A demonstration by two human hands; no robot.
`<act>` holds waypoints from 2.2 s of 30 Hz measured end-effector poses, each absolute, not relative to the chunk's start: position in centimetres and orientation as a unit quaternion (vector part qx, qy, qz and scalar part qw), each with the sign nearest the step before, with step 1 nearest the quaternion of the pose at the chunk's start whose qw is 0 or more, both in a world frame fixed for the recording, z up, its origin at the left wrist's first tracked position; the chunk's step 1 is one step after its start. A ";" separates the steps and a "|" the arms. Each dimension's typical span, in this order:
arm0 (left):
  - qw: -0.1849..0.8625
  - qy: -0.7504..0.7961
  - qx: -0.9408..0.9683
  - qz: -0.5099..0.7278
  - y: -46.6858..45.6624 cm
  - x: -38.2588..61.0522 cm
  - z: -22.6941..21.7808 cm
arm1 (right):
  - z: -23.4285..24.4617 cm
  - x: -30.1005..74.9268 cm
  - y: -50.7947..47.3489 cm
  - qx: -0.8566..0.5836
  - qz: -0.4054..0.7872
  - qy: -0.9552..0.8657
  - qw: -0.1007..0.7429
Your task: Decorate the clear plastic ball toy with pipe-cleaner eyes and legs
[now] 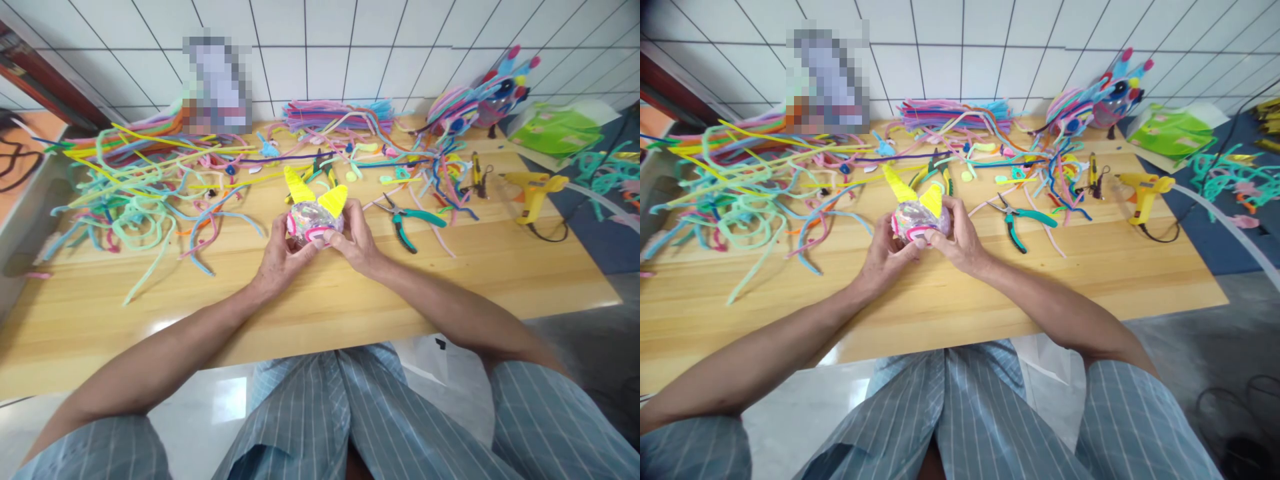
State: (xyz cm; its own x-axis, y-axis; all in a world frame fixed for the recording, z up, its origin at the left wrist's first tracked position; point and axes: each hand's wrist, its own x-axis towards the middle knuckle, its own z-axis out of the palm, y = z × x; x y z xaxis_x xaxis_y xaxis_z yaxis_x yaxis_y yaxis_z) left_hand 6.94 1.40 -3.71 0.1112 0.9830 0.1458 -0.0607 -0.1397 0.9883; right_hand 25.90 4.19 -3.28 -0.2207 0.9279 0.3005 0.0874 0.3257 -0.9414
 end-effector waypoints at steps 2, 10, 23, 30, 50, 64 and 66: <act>0.504 0.415 0.550 0.520 1.4 6.9 -3.7 | -3.3 25.9 4.2 -0.390 0.429 -0.653 0.487; 0.498 0.414 0.563 0.514 1.5 6.7 -4.1 | -3.5 25.9 4.3 -0.371 0.435 -0.650 0.500; 0.498 0.422 0.549 0.521 1.6 7.0 -4.1 | -3.7 26.0 4.4 -0.368 0.418 -0.661 0.502; 0.502 0.420 0.552 0.516 1.6 6.8 -4.1 | -3.7 25.9 4.3 -0.362 0.420 -0.660 0.508; 0.505 0.427 0.549 0.512 1.5 6.8 -3.9 | -3.8 26.0 4.3 -0.368 0.426 -0.657 0.501; 0.502 0.426 0.552 0.512 1.5 6.8 -3.9 | -3.4 26.0 4.1 -0.384 0.430 -0.654 0.489; 0.504 0.421 0.551 0.516 1.5 6.9 -3.8 | -3.5 26.0 4.1 -0.382 0.431 -0.654 0.490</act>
State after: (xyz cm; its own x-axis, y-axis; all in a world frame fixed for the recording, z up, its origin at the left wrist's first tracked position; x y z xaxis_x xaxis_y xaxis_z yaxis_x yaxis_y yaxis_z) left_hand 6.85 1.51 -3.84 0.1141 0.9829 0.1443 -0.0563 -0.1386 0.9887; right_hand 26.02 4.13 -3.46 -0.2273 0.9224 0.3124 0.0776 0.3369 -0.9383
